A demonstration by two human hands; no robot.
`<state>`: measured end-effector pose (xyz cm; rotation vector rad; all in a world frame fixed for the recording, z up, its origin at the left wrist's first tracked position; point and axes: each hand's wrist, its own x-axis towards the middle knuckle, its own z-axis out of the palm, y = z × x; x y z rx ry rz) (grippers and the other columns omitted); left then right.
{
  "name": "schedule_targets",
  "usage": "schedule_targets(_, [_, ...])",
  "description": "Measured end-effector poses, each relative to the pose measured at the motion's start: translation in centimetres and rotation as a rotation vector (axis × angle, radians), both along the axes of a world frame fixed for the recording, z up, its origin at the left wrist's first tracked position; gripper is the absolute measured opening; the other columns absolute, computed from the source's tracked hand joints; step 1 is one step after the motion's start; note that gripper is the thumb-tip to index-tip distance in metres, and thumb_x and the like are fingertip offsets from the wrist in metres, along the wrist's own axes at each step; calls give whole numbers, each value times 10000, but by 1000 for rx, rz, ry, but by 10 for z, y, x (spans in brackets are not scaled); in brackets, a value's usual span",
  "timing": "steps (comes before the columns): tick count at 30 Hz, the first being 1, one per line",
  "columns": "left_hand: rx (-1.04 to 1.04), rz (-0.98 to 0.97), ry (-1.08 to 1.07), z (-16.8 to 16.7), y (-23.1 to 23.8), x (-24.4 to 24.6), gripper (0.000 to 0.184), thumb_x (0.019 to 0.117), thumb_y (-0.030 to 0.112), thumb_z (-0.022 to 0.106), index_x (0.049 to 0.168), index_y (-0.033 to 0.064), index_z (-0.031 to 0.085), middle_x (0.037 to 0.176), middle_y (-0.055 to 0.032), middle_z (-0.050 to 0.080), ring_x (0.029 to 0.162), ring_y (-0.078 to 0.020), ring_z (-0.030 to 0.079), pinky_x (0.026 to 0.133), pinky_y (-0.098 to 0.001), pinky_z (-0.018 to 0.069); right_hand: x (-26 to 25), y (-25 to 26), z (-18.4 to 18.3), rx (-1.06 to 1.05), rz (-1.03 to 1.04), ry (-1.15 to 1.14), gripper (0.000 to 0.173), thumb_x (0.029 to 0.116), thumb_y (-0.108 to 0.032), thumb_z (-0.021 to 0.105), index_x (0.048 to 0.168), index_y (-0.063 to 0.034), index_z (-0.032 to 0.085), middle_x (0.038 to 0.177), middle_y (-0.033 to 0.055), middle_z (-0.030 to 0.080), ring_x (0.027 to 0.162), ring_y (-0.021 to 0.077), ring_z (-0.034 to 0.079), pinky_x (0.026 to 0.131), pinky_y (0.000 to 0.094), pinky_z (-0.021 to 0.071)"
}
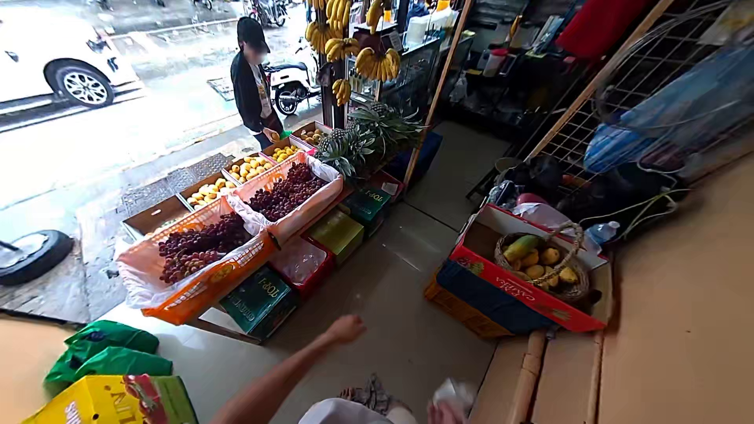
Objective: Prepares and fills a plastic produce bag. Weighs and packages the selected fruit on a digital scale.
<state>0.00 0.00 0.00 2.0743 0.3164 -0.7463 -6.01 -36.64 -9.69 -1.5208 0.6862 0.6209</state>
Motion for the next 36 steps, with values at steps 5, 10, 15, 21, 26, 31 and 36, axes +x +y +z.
schedule_targets(5, [-92, 274, -303, 65, 76, 67, 403, 1088, 280, 477, 1342, -9, 596, 1273, -211, 658, 1180, -301, 646, 1049, -495, 492, 204, 151, 97, -351, 974, -534, 333, 1038, -170, 546, 1226, 75, 670, 1238, 253, 673, 1204, 338, 631, 1089, 489, 472])
schedule_targets(10, [-246, 679, -617, 62, 92, 125, 414, 1070, 259, 450, 1327, -44, 565, 1224, -185, 662, 1091, -229, 674, 957, -403, 560, 287, 236, 166, -632, 1388, -912, 353, 998, -315, 551, 1183, -82, 742, 1461, 200, 564, 1457, 374, 419, 1187, 551, 344])
schedule_targets(15, [-98, 896, -927, 52, 97, 203, 509, 1013, 288, 521, 1352, -90, 496, 1265, -206, 606, 1119, -220, 627, 939, -371, 552, 355, 258, 113, -599, 1387, -1336, 285, 990, -289, 571, 1065, -108, 778, 1358, 124, 667, 1380, 331, 534, 1131, 542, 429])
schedule_targets(21, [173, 491, -488, 65, 101, 334, 284, 1018, 241, 603, 1173, 20, 694, 1011, -161, 735, 961, -289, 720, 906, -526, 567, 479, 271, 90, -307, 1649, -710, 364, 1013, -248, 597, 1297, -39, 687, 1415, 227, 587, 1322, 398, 555, 1114, 575, 444])
schedule_targets(26, [274, 382, -265, 33, 75, 428, 368, 1055, 321, 513, 1234, 40, 671, 1144, -216, 705, 1133, -415, 656, 970, -605, 509, 615, 281, 120, 123, 1441, -446, 571, 951, -161, 688, 1449, 46, 500, 1371, 228, 611, 1241, 284, 628, 1062, 435, 520])
schedule_targets(31, [-60, 240, -377, 14, 78, 536, 375, 1096, 263, 445, 1221, -44, 619, 973, -274, 697, 950, -450, 700, 869, -631, 537, 725, 293, 113, 110, 1031, -454, 228, 904, -55, 733, 1083, 74, 674, 880, 118, 729, 800, 128, 697, 797, 322, 595])
schedule_targets(36, [39, 227, -421, 4, 113, 662, 350, 1087, 234, 426, 1214, 22, 674, 1088, -238, 708, 1066, -424, 683, 905, -616, 533, 825, 305, 98, 164, 573, -343, 113, 975, -13, 609, 1066, 51, 592, 866, 45, 663, 784, 81, 658, 777, 294, 594])
